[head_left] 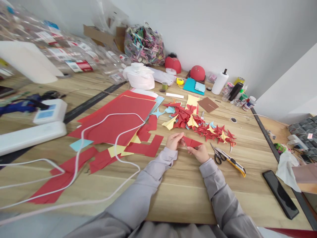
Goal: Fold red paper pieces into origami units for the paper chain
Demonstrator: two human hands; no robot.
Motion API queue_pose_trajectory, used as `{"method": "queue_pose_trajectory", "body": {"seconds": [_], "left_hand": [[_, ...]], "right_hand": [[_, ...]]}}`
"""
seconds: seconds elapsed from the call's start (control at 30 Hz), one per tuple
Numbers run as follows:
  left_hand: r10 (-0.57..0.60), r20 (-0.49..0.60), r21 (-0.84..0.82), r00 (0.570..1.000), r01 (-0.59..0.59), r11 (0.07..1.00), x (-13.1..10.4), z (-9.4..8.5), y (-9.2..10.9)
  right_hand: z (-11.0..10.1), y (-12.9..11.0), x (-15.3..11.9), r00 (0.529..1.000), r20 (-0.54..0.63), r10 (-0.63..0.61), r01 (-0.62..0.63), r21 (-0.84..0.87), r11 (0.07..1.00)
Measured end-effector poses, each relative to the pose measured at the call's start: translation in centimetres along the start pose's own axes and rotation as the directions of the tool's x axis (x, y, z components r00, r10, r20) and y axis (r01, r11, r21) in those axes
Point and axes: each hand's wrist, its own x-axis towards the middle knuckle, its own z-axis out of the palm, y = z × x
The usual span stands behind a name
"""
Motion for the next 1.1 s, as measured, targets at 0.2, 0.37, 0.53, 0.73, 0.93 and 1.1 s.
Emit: {"method": "queue_pose_trajectory", "body": {"seconds": [0.2,0.37,0.53,0.73,0.93,1.1], "left_hand": [[-0.076,0.132,0.004,0.988,0.076,0.997,-0.1,0.6,0.1],[-0.093,0.120,0.109,0.988,0.080,0.991,-0.8,1.3,0.1],[-0.102,0.180,0.126,0.978,0.080,0.989,-1.4,1.8,0.6],[-0.133,0.183,0.081,0.974,0.120,0.990,-1.6,1.9,0.4],[-0.143,0.202,0.040,0.969,0.138,0.990,-1.7,2.1,0.2],[-0.058,0.109,0.019,0.992,0.056,0.998,-1.4,2.1,0.4]], "right_hand": [[0.3,0.4,0.3,0.992,-0.127,-0.017,0.018,0.009,1.000],[0.5,1.2,0.4,0.975,-0.213,-0.060,0.040,-0.097,0.994],[0.6,1.3,0.0,0.933,-0.187,-0.308,0.216,-0.395,0.893],[0.4,1.4,-0.5,0.882,-0.149,-0.448,0.270,-0.619,0.738],[0.2,1.6,-0.7,0.892,-0.173,-0.418,0.191,-0.694,0.694],[0.5,0.2,-1.1,0.913,-0.135,-0.384,0.181,-0.710,0.680]]}}
